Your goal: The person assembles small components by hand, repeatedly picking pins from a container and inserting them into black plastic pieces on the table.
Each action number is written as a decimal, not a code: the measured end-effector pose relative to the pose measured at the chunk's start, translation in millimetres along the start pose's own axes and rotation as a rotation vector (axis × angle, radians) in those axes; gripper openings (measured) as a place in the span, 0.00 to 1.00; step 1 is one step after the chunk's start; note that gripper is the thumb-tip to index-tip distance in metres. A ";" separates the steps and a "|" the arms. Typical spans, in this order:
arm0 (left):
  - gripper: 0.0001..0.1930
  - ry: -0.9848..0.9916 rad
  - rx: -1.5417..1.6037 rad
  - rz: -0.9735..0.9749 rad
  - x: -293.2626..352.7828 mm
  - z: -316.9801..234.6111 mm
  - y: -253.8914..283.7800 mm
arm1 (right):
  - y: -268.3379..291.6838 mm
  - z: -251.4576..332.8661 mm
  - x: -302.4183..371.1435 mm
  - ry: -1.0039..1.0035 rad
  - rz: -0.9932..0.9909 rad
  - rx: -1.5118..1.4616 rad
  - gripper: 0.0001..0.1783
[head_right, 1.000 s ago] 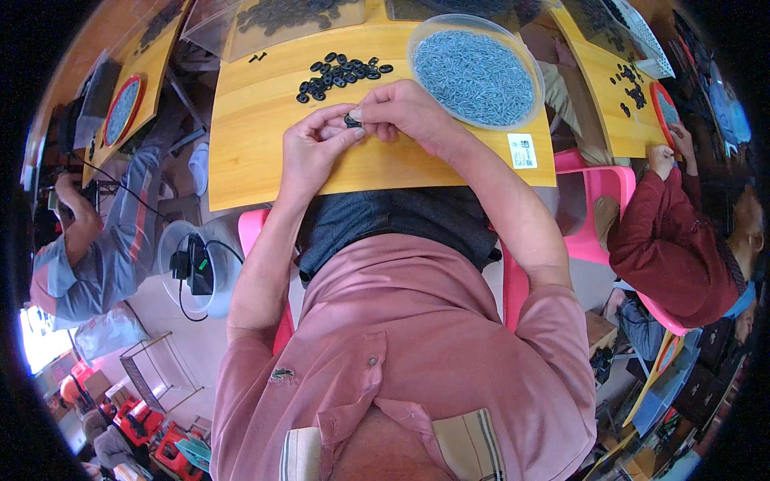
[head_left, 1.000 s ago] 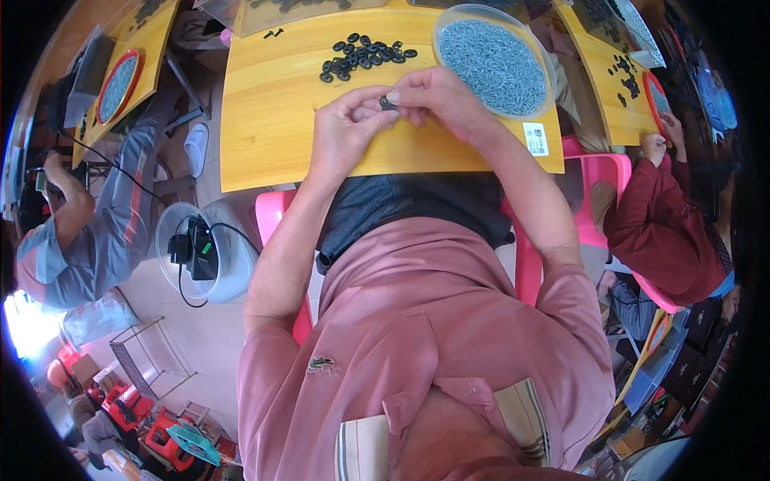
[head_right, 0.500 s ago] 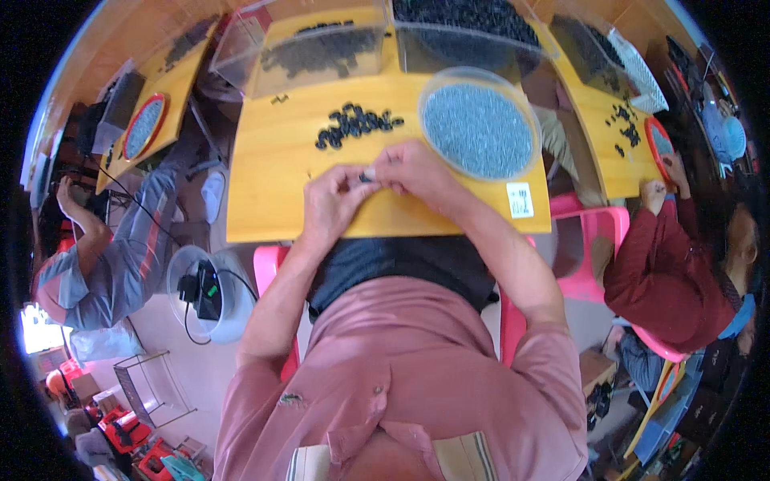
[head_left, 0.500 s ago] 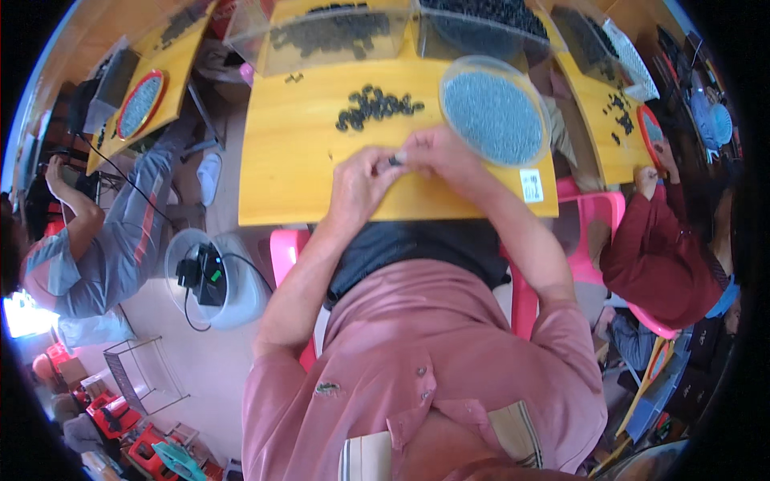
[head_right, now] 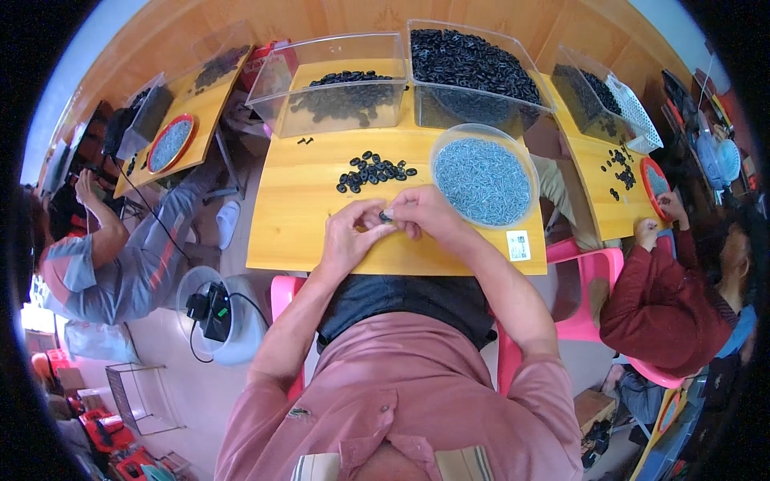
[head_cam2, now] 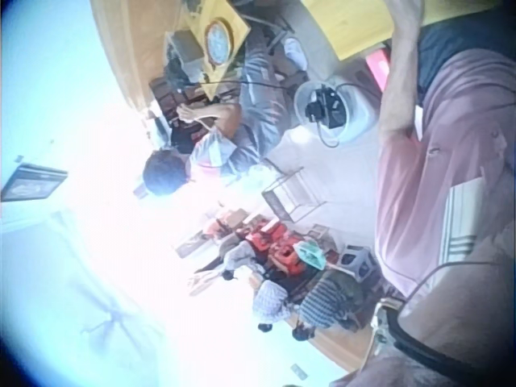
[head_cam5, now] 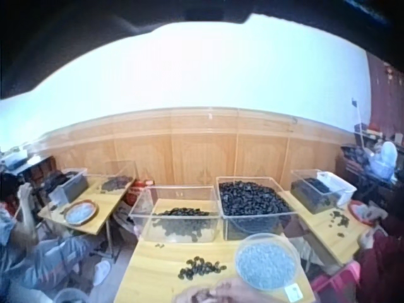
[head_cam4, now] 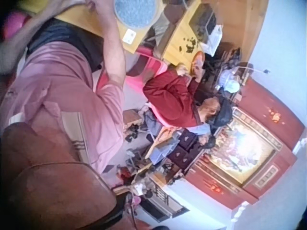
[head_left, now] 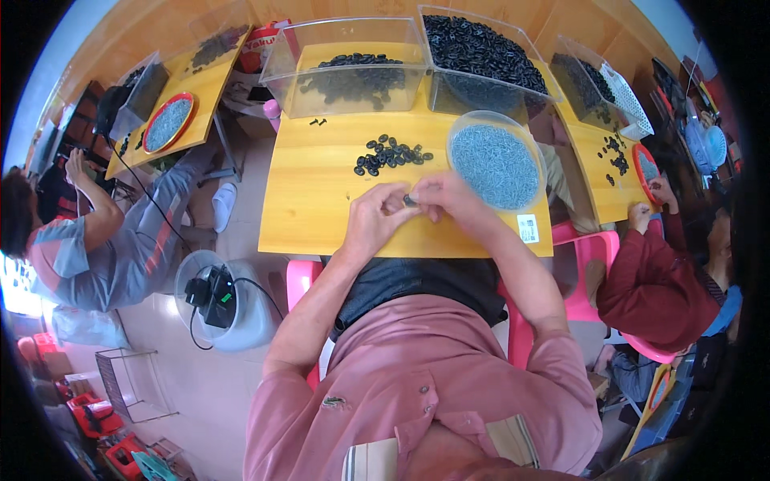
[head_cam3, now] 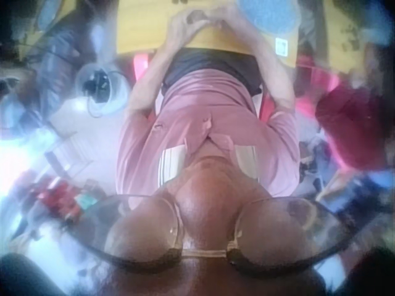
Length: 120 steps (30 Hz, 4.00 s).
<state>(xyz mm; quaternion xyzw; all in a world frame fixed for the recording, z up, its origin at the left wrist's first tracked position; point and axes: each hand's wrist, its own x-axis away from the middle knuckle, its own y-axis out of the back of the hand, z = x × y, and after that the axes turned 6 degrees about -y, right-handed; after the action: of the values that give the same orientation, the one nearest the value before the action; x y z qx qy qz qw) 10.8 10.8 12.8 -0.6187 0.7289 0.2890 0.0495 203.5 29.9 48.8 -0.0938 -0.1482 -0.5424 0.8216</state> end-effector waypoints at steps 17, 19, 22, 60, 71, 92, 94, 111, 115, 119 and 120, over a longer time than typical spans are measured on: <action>0.10 0.331 0.698 -0.819 -19.2 37.6 33.5 | -6.9 45.6 -80.3 0.292 -0.262 0.719 0.10; 0.10 0.316 0.718 -0.768 -17.5 36.0 32.9 | -12.7 32.3 -77.6 0.298 -0.337 0.978 0.10; 0.11 0.306 0.731 -0.749 -17.9 36.4 32.5 | -19.6 20.4 -74.2 0.337 -0.438 1.052 0.10; 0.10 0.293 0.651 -0.131 -1.0 19.0 -9.0 | -5.0 -8.6 -11.9 0.115 -0.071 -0.171 0.09; 0.13 0.297 0.504 -0.125 -0.3 10.3 -9.8 | -2.5 -14.4 -13.5 0.139 -0.081 -0.055 0.06; 0.09 0.365 0.568 -0.150 -2.2 23.1 -9.0 | 77.4 14.2 9.9 0.361 -0.853 0.821 0.09; 0.09 0.368 0.577 -0.155 -1.7 23.6 -8.3 | 101.4 15.4 18.4 0.299 -0.902 0.873 0.09; 0.06 0.040 -0.131 0.110 -2.4 5.8 -8.6 | 142.9 -9.6 14.8 0.132 -0.903 0.896 0.11; 0.06 0.113 -0.134 0.144 -3.3 7.4 -3.9 | 143.0 -4.7 18.2 0.048 -0.849 0.816 0.12; 0.07 0.148 -0.010 0.094 -1.5 12.2 -4.1 | 138.7 4.7 25.9 -0.004 -0.773 0.840 0.10; 0.07 0.162 0.030 0.085 -1.3 13.0 -4.2 | 137.5 6.0 27.1 0.004 -0.764 0.837 0.10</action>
<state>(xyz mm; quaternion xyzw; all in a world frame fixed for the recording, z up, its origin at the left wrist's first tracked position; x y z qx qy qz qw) 11.3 17.9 1.1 -0.6076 0.7604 0.2291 -0.0127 338.9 62.6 64.7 0.3013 -0.3724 -0.6964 0.5344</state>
